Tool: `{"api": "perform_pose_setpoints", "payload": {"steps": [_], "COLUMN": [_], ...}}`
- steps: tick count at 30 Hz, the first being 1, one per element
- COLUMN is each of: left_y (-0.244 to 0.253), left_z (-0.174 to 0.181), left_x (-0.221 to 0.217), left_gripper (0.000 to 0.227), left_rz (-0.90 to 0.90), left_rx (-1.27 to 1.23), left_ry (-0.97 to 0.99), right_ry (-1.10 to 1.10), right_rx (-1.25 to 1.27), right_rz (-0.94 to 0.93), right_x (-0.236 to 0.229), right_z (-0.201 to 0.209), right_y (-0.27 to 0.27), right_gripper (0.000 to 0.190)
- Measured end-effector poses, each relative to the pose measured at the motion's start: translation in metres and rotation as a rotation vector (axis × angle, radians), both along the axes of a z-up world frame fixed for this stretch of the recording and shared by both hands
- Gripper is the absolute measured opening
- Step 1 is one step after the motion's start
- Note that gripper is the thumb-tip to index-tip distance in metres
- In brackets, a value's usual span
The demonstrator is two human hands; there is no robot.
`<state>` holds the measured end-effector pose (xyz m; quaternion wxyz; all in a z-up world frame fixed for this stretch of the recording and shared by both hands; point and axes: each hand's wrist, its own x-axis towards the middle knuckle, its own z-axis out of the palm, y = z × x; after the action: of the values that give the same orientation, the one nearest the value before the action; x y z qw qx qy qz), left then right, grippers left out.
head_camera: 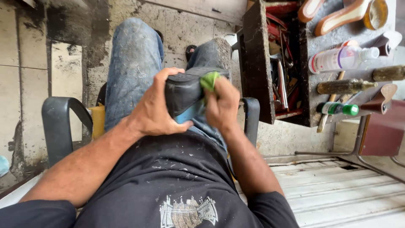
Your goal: The person cleans a black slip-on shoe with a blue sole using a green cloth. They hold the shoe on their lap and wipe the exterior surfaces, occasionally reaching for a bottle to apply liquid to the cloth before continuing to scrub the shoe.
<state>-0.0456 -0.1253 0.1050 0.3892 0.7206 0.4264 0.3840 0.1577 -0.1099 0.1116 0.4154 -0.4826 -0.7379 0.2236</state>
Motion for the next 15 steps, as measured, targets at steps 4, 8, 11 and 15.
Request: {"api": "perform_pose_setpoints", "payload": {"steps": [4,8,11,15], "left_y": [0.009,0.020,0.027,0.045], "left_z": [0.020,0.021,0.030,0.038], "left_x": [0.019,0.048,0.066,0.088], "left_gripper": [0.103,0.121,0.126,0.115], "left_rz": [0.051,0.090,0.043,-0.039], "left_rx": [0.030,0.151,0.176,0.295], "left_ry": [-0.024,0.001,-0.036,-0.035], "right_ry": [-0.056,-0.146,-0.253,-0.413], "right_rx": [0.188,0.252,0.272,0.389], "right_rz": [0.144,0.122,0.147,0.387], "right_x": [0.002,0.026,0.047,0.062], "right_z": [0.035,0.066,0.085,0.108], "right_y": [0.006,0.018,0.021,0.026], "right_gripper": [0.019,0.022,0.025,0.027]}}
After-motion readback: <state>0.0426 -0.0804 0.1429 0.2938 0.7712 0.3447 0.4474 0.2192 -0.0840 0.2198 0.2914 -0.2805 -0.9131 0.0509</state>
